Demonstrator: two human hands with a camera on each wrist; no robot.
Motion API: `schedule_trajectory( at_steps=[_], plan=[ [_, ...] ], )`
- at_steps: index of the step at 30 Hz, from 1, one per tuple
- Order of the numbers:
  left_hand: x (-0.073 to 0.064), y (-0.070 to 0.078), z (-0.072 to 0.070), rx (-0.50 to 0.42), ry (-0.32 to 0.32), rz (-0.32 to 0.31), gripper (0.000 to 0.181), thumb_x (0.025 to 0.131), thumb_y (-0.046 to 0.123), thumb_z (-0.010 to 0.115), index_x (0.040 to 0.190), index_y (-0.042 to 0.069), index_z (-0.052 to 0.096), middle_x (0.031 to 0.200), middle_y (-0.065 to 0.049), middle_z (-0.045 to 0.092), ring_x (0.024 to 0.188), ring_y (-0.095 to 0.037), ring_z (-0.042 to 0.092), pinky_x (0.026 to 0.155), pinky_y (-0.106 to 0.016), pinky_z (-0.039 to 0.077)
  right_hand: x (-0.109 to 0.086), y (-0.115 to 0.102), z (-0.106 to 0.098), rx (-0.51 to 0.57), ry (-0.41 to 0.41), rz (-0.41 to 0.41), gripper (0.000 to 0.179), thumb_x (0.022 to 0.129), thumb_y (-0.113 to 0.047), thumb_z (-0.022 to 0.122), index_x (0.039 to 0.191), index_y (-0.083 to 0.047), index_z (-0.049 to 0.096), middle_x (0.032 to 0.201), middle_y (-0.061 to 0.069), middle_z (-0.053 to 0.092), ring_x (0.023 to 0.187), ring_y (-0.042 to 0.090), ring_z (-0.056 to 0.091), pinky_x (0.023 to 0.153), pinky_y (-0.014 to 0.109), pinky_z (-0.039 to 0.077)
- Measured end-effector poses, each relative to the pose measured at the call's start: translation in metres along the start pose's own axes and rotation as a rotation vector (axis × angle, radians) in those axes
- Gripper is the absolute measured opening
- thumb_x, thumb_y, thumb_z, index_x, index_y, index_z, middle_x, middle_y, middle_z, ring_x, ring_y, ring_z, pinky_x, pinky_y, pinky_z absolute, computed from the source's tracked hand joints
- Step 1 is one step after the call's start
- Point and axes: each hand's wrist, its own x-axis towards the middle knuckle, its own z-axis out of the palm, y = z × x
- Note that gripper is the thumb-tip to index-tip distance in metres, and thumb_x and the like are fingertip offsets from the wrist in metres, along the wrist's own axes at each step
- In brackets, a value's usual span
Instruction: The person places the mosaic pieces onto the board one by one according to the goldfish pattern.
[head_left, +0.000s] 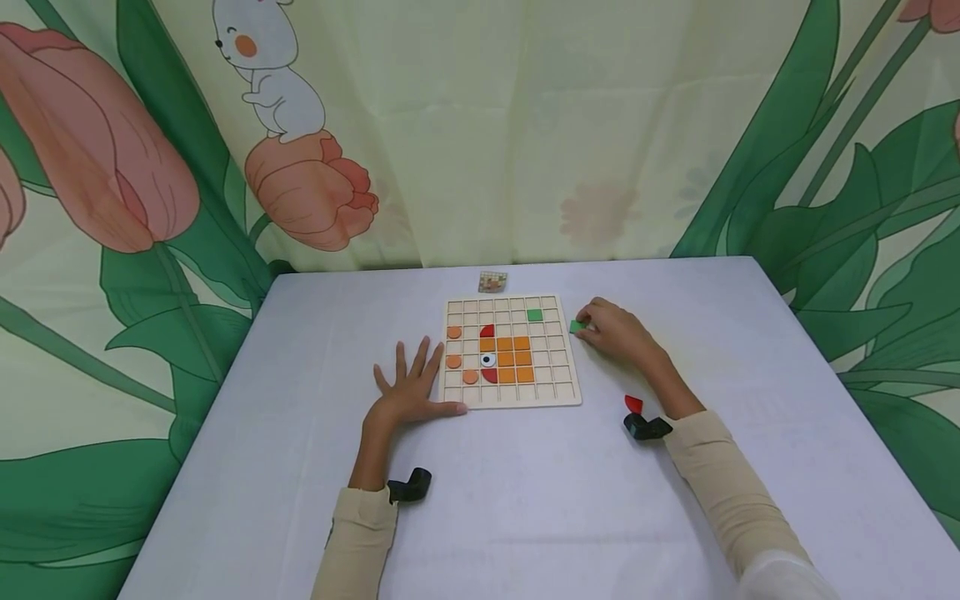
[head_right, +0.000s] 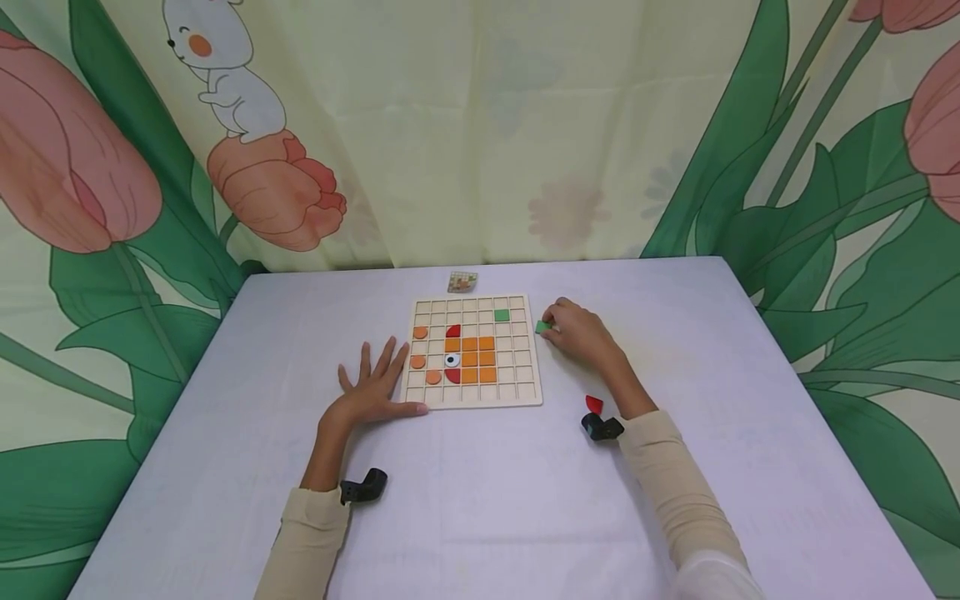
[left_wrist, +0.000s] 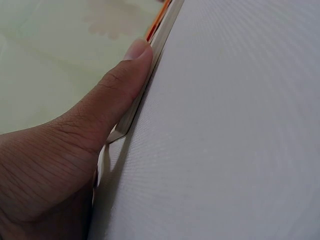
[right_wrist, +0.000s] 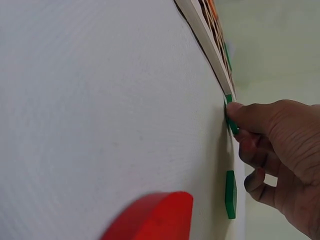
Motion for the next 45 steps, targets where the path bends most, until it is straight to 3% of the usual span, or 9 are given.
schedule_trajectory(
  at_steps=[8, 15, 22, 35, 40, 45],
  plan=[
    [-0.002, 0.0, -0.003, -0.007, 0.0, -0.002, 0.12, 0.071, 0.073, 0.068, 0.158, 0.026, 0.001, 0.166, -0.003, -0.012, 0.147, -0.041, -0.026, 0.105, -0.076, -0.013, 0.003, -0.009, -0.005, -0.008, 0.019, 0.004, 0.031, 0.092, -0.022, 0.068, 0.116, -0.001, 0.065, 0.117, 0.013, 0.058, 0.098, 0.026, 0.057, 0.088, 0.042, 0.052],
    [-0.001, -0.001, -0.001, 0.001, -0.011, -0.005, 0.12, 0.071, 0.074, 0.068, 0.158, 0.026, 0.002, 0.166, -0.003, -0.013, 0.147, -0.041, -0.026, 0.105, -0.077, -0.013, 0.001, -0.002, -0.003, 0.002, -0.018, -0.007, 0.032, 0.092, -0.023, 0.069, 0.115, 0.0, 0.066, 0.112, 0.013, 0.059, 0.091, 0.025, 0.056, 0.081, 0.038, 0.051],
    [-0.001, -0.001, -0.001, -0.003, -0.018, -0.012, 0.12, 0.071, 0.074, 0.068, 0.158, 0.027, 0.001, 0.166, -0.003, -0.013, 0.147, -0.041, -0.026, 0.105, -0.077, -0.012, -0.002, 0.001, -0.005, 0.031, 0.031, -0.049, 0.029, 0.093, -0.021, 0.068, 0.113, -0.001, 0.066, 0.111, 0.012, 0.058, 0.09, 0.024, 0.055, 0.079, 0.038, 0.05],
    [-0.002, 0.001, 0.0, -0.011, 0.002, 0.004, 0.119, 0.07, 0.073, 0.069, 0.159, 0.025, 0.004, 0.166, -0.004, -0.01, 0.147, -0.042, -0.023, 0.105, -0.078, -0.011, 0.012, -0.024, 0.0, 0.071, -0.034, -0.149, 0.029, 0.094, -0.021, 0.067, 0.115, -0.001, 0.065, 0.111, 0.01, 0.058, 0.091, 0.022, 0.053, 0.078, 0.034, 0.046],
    [-0.001, -0.001, 0.001, -0.009, 0.014, 0.003, 0.118, 0.071, 0.072, 0.069, 0.159, 0.026, 0.004, 0.166, -0.003, -0.01, 0.147, -0.041, -0.023, 0.105, -0.077, -0.012, 0.019, -0.034, 0.005, 0.065, -0.04, -0.223, 0.029, 0.094, -0.019, 0.066, 0.116, -0.001, 0.066, 0.113, 0.011, 0.058, 0.096, 0.023, 0.056, 0.085, 0.038, 0.05],
    [0.0, -0.003, 0.003, -0.004, 0.012, 0.001, 0.118, 0.071, 0.073, 0.068, 0.158, 0.027, 0.003, 0.166, -0.003, -0.011, 0.147, -0.041, -0.024, 0.105, -0.077, -0.012, 0.024, -0.041, 0.012, 0.061, -0.056, -0.225, 0.027, 0.095, -0.019, 0.064, 0.116, -0.002, 0.066, 0.115, 0.011, 0.058, 0.1, 0.023, 0.057, 0.09, 0.039, 0.05]
  ],
)
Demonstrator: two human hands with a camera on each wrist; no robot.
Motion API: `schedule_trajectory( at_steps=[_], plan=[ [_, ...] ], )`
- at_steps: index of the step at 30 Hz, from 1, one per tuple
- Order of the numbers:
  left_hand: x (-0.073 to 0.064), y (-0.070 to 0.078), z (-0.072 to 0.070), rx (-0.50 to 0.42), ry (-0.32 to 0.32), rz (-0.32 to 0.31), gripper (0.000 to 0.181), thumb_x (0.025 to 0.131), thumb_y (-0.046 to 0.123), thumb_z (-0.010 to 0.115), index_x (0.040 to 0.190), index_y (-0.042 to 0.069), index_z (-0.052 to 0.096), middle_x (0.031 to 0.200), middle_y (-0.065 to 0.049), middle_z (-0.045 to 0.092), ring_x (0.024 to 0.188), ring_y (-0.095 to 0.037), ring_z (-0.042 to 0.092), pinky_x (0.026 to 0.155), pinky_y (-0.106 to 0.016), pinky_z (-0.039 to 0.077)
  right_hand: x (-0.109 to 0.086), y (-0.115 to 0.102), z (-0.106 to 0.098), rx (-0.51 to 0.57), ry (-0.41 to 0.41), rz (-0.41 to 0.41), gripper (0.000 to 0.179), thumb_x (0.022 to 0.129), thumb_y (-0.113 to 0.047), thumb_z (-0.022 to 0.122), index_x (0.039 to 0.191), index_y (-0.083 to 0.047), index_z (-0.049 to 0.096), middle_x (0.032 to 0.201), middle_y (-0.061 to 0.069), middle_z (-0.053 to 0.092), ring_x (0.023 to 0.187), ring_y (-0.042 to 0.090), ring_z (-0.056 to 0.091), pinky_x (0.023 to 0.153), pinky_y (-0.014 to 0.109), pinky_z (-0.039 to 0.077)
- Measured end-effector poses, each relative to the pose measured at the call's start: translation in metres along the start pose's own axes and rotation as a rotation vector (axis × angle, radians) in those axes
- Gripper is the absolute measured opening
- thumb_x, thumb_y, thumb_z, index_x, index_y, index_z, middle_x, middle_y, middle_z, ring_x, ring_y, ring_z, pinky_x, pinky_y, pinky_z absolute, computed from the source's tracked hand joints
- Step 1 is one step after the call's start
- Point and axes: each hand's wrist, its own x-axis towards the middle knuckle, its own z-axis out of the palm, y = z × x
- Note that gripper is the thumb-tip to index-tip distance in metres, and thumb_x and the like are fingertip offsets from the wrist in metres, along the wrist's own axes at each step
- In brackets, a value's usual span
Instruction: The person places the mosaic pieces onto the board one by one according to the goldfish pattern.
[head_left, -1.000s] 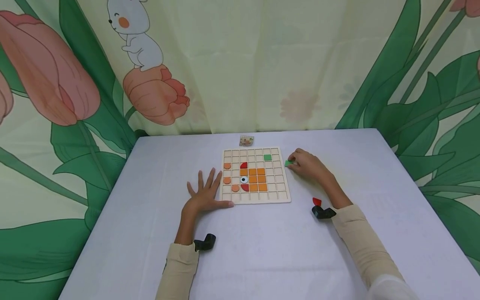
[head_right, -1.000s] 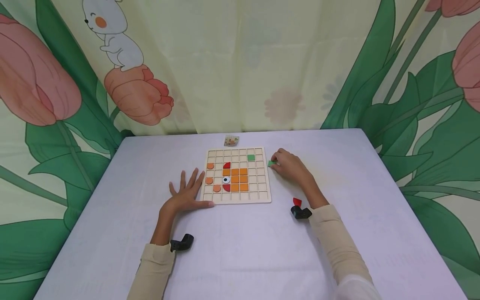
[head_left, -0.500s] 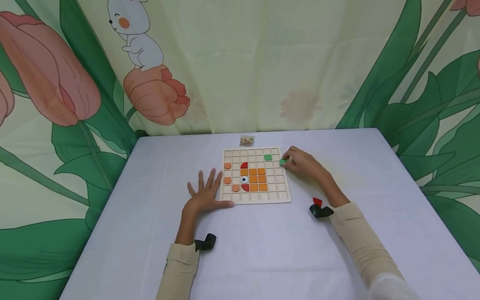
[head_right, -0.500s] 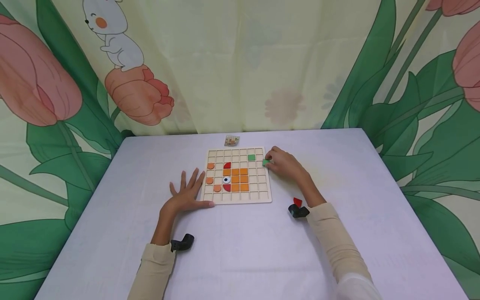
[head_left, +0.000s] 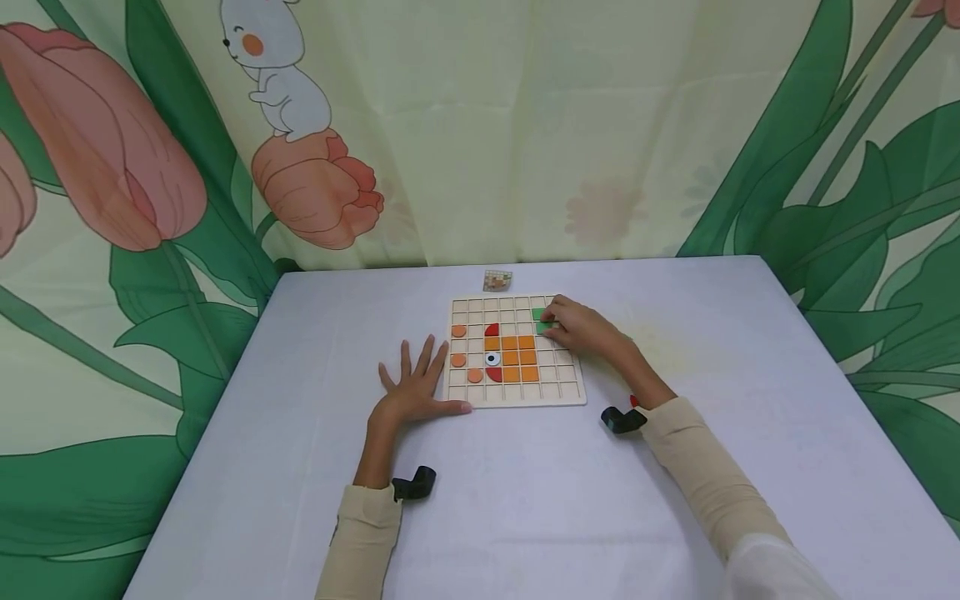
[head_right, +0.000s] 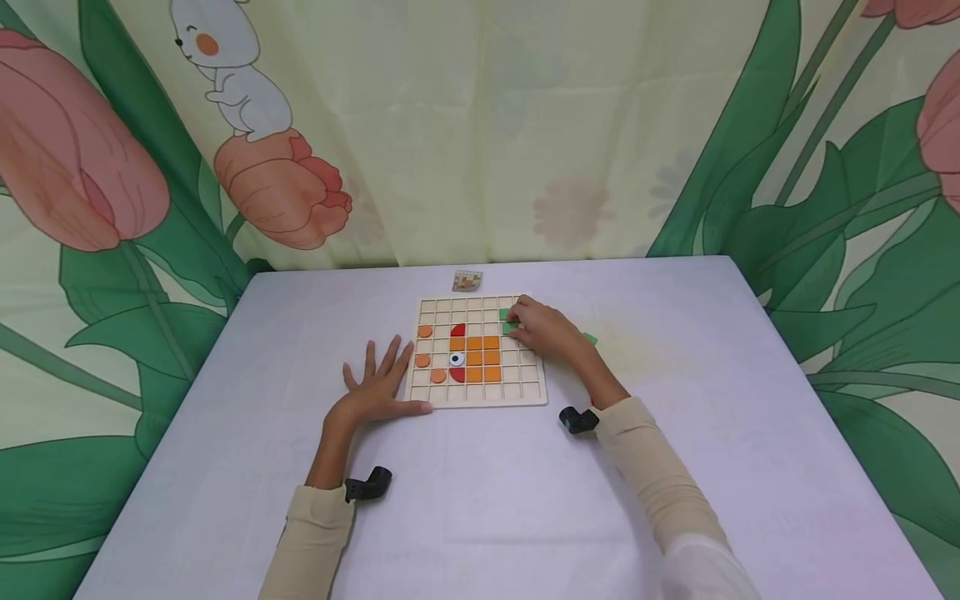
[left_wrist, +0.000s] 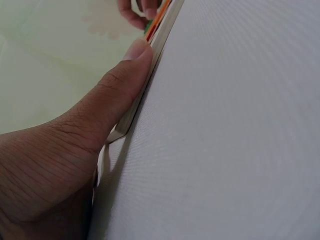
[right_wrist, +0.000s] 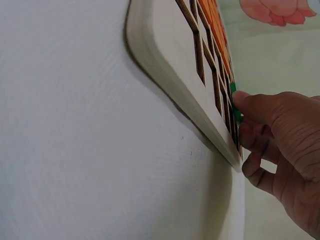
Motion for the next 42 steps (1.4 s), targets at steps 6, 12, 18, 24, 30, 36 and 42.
schedule_trajectory(
  at_steps=[6, 12, 18, 24, 30, 36, 42],
  plan=[
    [0.001, 0.001, 0.0, 0.001, -0.006, -0.01, 0.119, 0.071, 0.074, 0.067, 0.158, 0.027, 0.002, 0.166, -0.003, -0.012, 0.147, -0.04, -0.025, 0.105, -0.077, -0.012, 0.001, -0.002, 0.002, 0.007, 0.008, 0.003, 0.026, 0.096, -0.018, 0.063, 0.116, -0.002, 0.065, 0.116, 0.011, 0.058, 0.101, 0.023, 0.057, 0.09, 0.039, 0.05],
    [0.0, 0.002, -0.001, 0.005, -0.014, -0.011, 0.119, 0.071, 0.074, 0.068, 0.158, 0.027, 0.001, 0.166, -0.002, -0.012, 0.147, -0.04, -0.025, 0.106, -0.076, -0.013, 0.001, -0.003, 0.003, 0.018, 0.012, 0.002, 0.027, 0.096, -0.018, 0.063, 0.118, -0.002, 0.065, 0.116, 0.011, 0.058, 0.101, 0.023, 0.057, 0.091, 0.039, 0.05],
    [0.0, 0.002, 0.0, -0.002, -0.014, -0.01, 0.119, 0.071, 0.074, 0.068, 0.158, 0.027, 0.002, 0.166, -0.002, -0.012, 0.147, -0.04, -0.025, 0.106, -0.076, -0.013, 0.0, -0.004, 0.003, 0.024, -0.004, 0.023, 0.029, 0.096, -0.019, 0.064, 0.119, -0.002, 0.065, 0.117, 0.011, 0.058, 0.103, 0.024, 0.057, 0.093, 0.039, 0.05],
    [-0.001, 0.002, 0.0, 0.001, -0.012, -0.01, 0.119, 0.071, 0.074, 0.068, 0.158, 0.028, 0.001, 0.166, -0.002, -0.012, 0.147, -0.04, -0.025, 0.105, -0.076, -0.013, -0.002, -0.007, 0.001, 0.018, 0.001, 0.042, 0.031, 0.095, -0.019, 0.065, 0.12, -0.002, 0.065, 0.117, 0.011, 0.058, 0.102, 0.024, 0.056, 0.093, 0.039, 0.05],
    [-0.001, 0.001, 0.0, 0.023, -0.021, -0.014, 0.119, 0.071, 0.074, 0.067, 0.158, 0.028, 0.0, 0.166, -0.002, -0.013, 0.147, -0.04, -0.025, 0.106, -0.076, -0.012, -0.007, -0.004, -0.001, 0.016, 0.016, 0.06, 0.032, 0.094, -0.02, 0.067, 0.121, -0.003, 0.065, 0.118, 0.01, 0.06, 0.106, 0.024, 0.057, 0.097, 0.04, 0.05],
    [-0.001, 0.002, -0.001, 0.009, -0.026, -0.014, 0.12, 0.071, 0.074, 0.068, 0.158, 0.027, 0.002, 0.166, -0.003, -0.012, 0.147, -0.04, -0.025, 0.106, -0.076, -0.012, -0.019, -0.003, -0.008, 0.031, 0.037, 0.091, 0.032, 0.093, -0.021, 0.066, 0.12, -0.003, 0.066, 0.114, 0.011, 0.062, 0.096, 0.024, 0.057, 0.089, 0.038, 0.052],
    [-0.002, 0.002, -0.001, 0.006, -0.011, -0.006, 0.119, 0.071, 0.074, 0.068, 0.159, 0.027, 0.003, 0.166, -0.004, -0.011, 0.147, -0.041, -0.024, 0.106, -0.077, -0.012, -0.034, 0.0, -0.018, 0.046, 0.039, 0.079, 0.029, 0.093, -0.021, 0.068, 0.116, -0.003, 0.068, 0.106, 0.011, 0.064, 0.086, 0.021, 0.055, 0.075, 0.031, 0.05]
  ],
)
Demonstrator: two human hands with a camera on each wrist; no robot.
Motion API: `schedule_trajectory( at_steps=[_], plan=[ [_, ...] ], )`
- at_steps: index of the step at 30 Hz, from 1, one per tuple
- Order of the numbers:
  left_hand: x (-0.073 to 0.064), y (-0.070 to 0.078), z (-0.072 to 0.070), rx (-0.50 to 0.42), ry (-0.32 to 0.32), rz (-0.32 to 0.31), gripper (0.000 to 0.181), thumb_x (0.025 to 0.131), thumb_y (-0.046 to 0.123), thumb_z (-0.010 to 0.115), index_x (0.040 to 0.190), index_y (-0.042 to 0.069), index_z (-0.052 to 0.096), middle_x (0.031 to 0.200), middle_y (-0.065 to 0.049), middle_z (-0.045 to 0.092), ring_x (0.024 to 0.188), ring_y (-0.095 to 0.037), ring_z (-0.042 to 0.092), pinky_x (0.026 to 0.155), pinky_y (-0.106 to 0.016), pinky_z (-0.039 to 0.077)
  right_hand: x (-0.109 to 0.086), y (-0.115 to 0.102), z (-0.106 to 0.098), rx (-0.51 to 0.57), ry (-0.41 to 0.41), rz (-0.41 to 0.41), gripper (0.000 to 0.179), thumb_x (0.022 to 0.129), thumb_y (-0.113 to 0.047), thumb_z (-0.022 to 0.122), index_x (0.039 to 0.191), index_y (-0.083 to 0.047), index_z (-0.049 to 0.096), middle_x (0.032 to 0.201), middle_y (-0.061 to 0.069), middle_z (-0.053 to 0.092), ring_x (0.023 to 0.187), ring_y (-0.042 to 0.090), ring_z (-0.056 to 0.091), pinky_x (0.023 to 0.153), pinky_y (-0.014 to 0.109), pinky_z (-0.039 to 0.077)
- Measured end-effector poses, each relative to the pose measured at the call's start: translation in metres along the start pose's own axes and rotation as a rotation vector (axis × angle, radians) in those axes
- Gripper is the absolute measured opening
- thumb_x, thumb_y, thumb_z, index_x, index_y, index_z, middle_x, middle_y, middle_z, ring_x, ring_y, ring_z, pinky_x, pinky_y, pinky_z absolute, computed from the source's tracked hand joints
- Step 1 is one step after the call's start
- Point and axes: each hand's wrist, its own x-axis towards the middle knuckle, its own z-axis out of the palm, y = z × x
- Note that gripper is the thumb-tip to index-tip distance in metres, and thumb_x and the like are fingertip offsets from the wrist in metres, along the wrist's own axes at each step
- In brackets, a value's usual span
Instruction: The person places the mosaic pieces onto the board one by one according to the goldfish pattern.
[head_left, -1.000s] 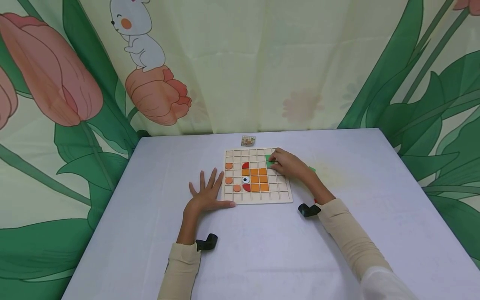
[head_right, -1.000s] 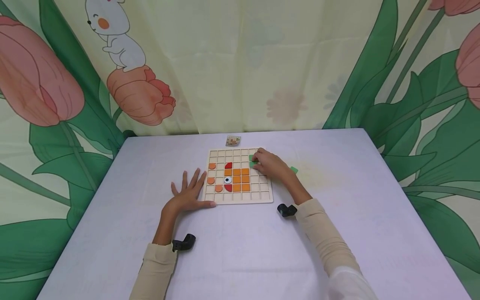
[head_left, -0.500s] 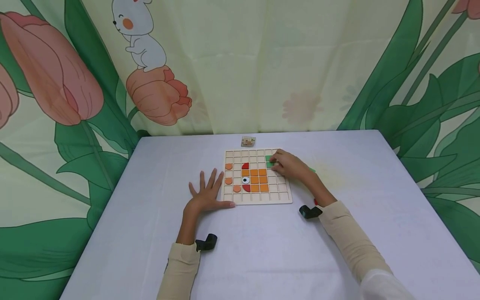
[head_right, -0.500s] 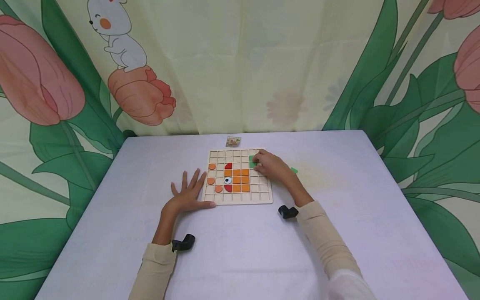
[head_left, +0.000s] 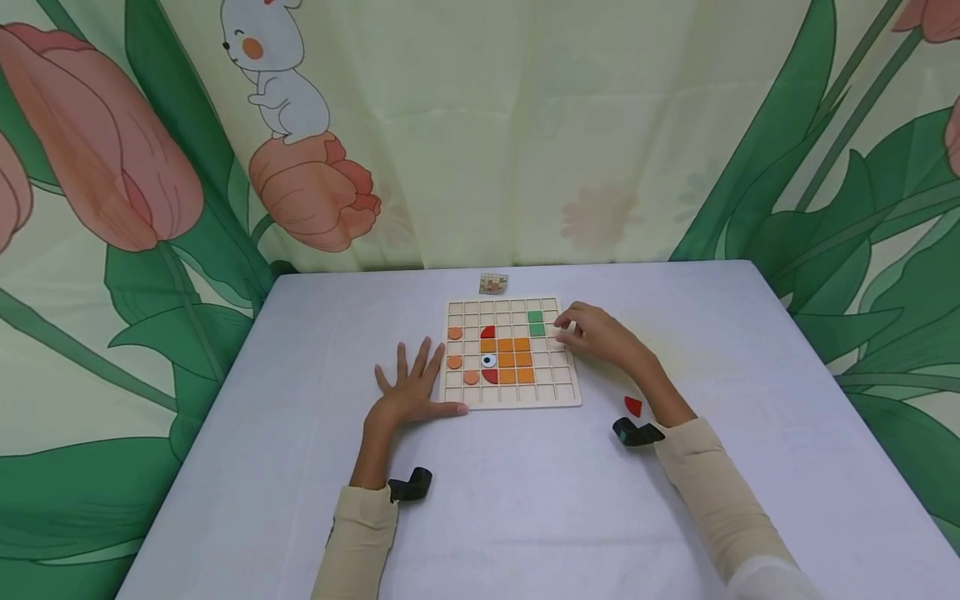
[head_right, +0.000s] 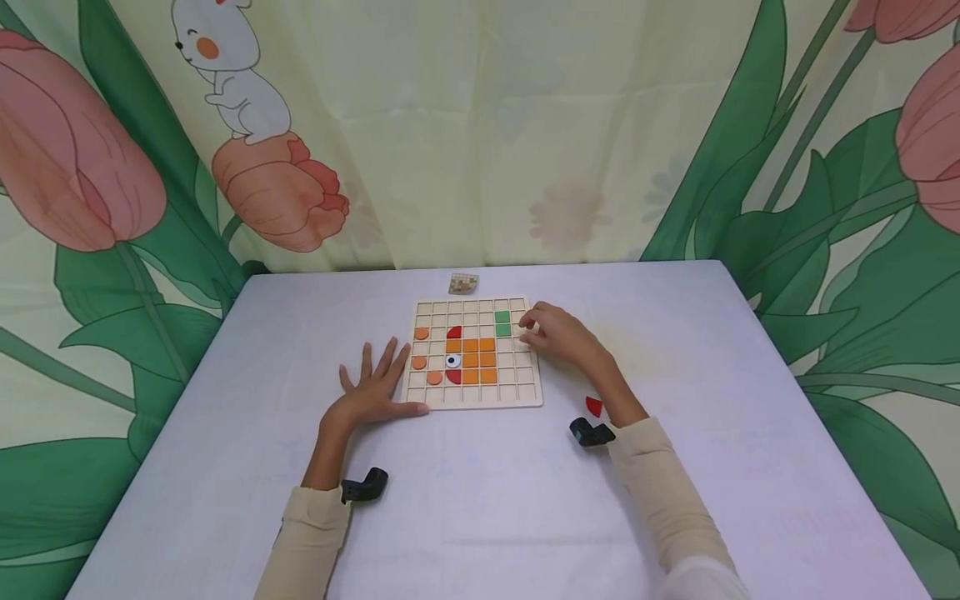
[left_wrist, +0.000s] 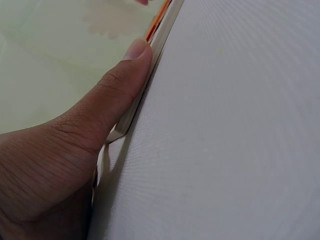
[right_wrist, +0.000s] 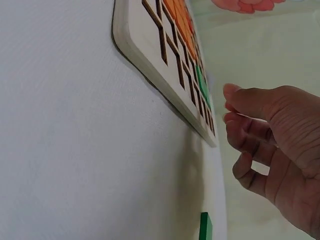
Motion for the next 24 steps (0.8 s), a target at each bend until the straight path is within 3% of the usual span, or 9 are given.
schedule_trajectory(
  at_steps=[10, 17, 24],
  plan=[
    [-0.002, -0.001, -0.001, -0.034, -0.006, 0.008, 0.12, 0.07, 0.073, 0.07, 0.159, 0.025, 0.004, 0.166, -0.004, -0.01, 0.147, -0.041, -0.025, 0.105, -0.077, -0.012, -0.033, 0.016, -0.011, -0.001, -0.003, 0.042, 0.024, 0.091, -0.019, 0.069, 0.11, -0.004, 0.07, 0.102, 0.01, 0.065, 0.083, 0.02, 0.056, 0.074, 0.031, 0.051],
    [-0.002, -0.001, -0.003, -0.03, -0.003, 0.011, 0.119, 0.071, 0.073, 0.069, 0.158, 0.026, 0.002, 0.166, -0.003, -0.011, 0.147, -0.041, -0.025, 0.105, -0.076, -0.012, -0.053, 0.033, -0.017, -0.011, 0.016, 0.015, 0.02, 0.09, -0.015, 0.07, 0.105, -0.001, 0.069, 0.098, 0.01, 0.065, 0.081, 0.018, 0.056, 0.073, 0.033, 0.05],
    [-0.002, 0.0, -0.004, -0.027, -0.006, 0.015, 0.119, 0.071, 0.073, 0.069, 0.159, 0.026, 0.003, 0.166, -0.003, -0.011, 0.147, -0.041, -0.025, 0.105, -0.076, -0.013, -0.068, 0.047, -0.016, 0.006, 0.028, 0.093, 0.029, 0.088, -0.013, 0.072, 0.112, 0.002, 0.066, 0.106, 0.017, 0.063, 0.082, 0.021, 0.055, 0.073, 0.032, 0.051]
  ],
)
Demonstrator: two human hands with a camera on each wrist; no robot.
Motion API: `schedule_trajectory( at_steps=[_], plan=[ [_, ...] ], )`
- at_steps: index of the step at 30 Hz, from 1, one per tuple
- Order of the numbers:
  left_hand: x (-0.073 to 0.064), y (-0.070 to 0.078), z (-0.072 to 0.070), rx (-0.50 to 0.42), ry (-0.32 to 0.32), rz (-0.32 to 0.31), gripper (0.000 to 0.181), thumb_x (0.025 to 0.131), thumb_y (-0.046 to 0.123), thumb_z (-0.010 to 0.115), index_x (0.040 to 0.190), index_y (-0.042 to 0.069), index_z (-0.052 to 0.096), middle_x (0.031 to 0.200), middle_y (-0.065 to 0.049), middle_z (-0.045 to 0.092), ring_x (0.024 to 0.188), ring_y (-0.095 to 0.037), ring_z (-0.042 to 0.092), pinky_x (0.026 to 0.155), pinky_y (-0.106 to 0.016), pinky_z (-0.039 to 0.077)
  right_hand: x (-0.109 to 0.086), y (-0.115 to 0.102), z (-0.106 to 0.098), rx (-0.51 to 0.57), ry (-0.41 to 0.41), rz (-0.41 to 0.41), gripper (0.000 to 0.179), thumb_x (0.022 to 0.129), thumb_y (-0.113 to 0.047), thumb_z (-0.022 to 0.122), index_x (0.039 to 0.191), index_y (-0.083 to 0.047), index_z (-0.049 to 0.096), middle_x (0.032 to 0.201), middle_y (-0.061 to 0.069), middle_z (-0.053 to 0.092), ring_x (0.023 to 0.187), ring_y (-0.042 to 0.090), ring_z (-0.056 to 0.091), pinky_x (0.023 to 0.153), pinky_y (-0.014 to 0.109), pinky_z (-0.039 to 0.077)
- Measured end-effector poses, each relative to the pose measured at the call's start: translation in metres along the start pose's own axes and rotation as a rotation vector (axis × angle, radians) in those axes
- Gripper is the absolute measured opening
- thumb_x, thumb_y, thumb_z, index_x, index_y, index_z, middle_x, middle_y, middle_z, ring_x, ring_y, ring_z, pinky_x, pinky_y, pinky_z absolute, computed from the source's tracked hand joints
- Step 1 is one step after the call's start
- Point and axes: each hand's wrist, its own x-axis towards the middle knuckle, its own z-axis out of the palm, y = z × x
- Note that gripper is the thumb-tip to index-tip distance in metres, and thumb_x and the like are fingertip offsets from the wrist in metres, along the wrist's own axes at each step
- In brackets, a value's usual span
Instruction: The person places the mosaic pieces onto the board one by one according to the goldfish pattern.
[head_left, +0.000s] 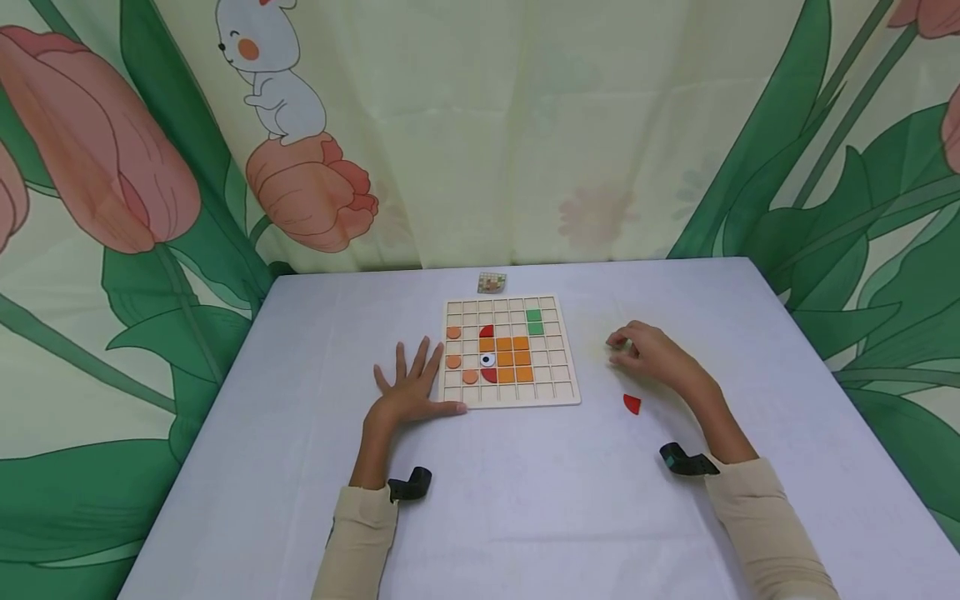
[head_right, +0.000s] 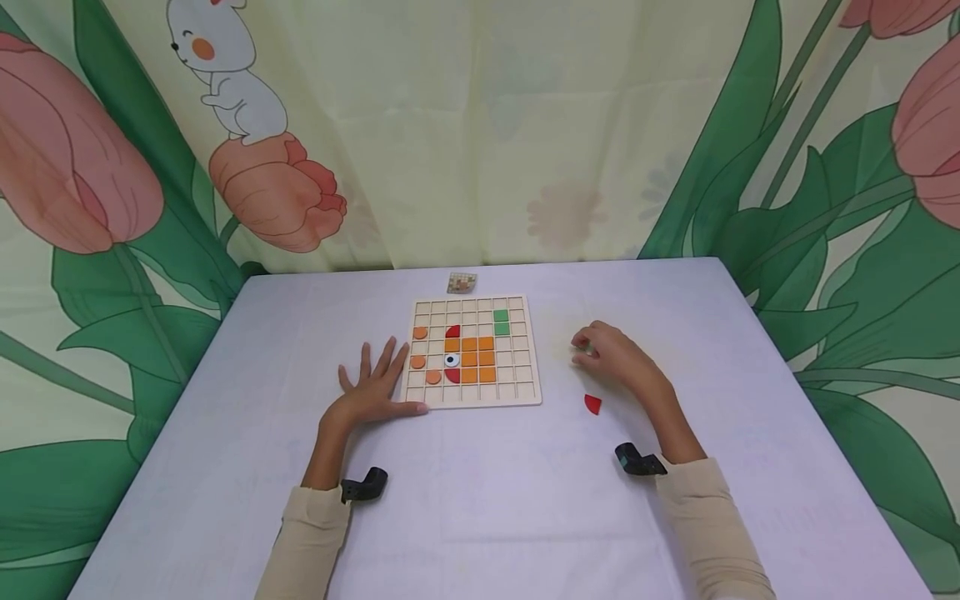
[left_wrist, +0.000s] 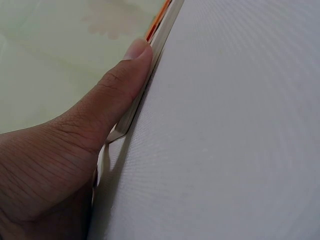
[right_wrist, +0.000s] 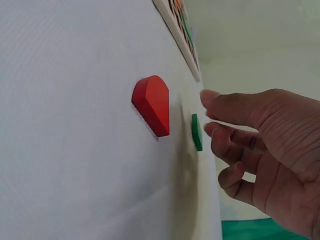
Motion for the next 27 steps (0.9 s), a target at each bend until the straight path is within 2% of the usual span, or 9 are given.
schedule_trajectory(
  at_steps=[6, 11, 18, 22, 27],
  plan=[
    [0.002, -0.004, 0.002, 0.007, -0.01, -0.006, 0.121, 0.07, 0.076, 0.067, 0.158, 0.027, -0.001, 0.165, -0.001, -0.014, 0.146, -0.039, -0.028, 0.106, -0.075, -0.014, -0.002, 0.005, -0.003, -0.044, 0.064, 0.072, 0.038, 0.092, -0.017, 0.068, 0.123, 0.004, 0.061, 0.118, 0.023, 0.056, 0.097, 0.032, 0.057, 0.088, 0.048, 0.053],
    [0.003, -0.005, 0.003, -0.001, -0.005, -0.001, 0.122, 0.069, 0.076, 0.068, 0.158, 0.027, 0.001, 0.166, -0.003, -0.013, 0.146, -0.04, -0.027, 0.105, -0.076, -0.013, 0.002, 0.008, 0.001, -0.056, 0.066, 0.103, 0.042, 0.093, -0.019, 0.066, 0.125, 0.006, 0.058, 0.12, 0.026, 0.055, 0.107, 0.037, 0.055, 0.094, 0.053, 0.049],
    [0.002, -0.004, 0.001, -0.015, -0.012, -0.002, 0.122, 0.07, 0.074, 0.069, 0.158, 0.026, 0.001, 0.166, -0.003, -0.013, 0.146, -0.04, -0.027, 0.105, -0.076, -0.014, 0.011, 0.009, 0.009, -0.027, 0.046, 0.114, 0.041, 0.092, -0.019, 0.068, 0.122, 0.007, 0.06, 0.119, 0.025, 0.056, 0.105, 0.035, 0.055, 0.094, 0.051, 0.049],
    [0.001, -0.002, 0.001, -0.017, -0.02, -0.006, 0.122, 0.069, 0.074, 0.069, 0.158, 0.026, 0.001, 0.165, -0.003, -0.014, 0.146, -0.04, -0.028, 0.105, -0.076, -0.015, 0.013, 0.006, 0.013, -0.008, 0.05, 0.121, 0.035, 0.091, -0.018, 0.069, 0.116, 0.006, 0.063, 0.115, 0.023, 0.057, 0.098, 0.032, 0.055, 0.089, 0.047, 0.052],
    [0.001, -0.001, 0.002, -0.011, -0.017, -0.007, 0.122, 0.069, 0.075, 0.069, 0.158, 0.027, 0.0, 0.165, -0.002, -0.014, 0.146, -0.039, -0.028, 0.105, -0.076, -0.014, 0.017, 0.003, 0.014, -0.032, 0.054, 0.098, 0.03, 0.091, -0.018, 0.07, 0.111, 0.004, 0.066, 0.109, 0.019, 0.06, 0.091, 0.027, 0.056, 0.082, 0.041, 0.053]
  ],
)
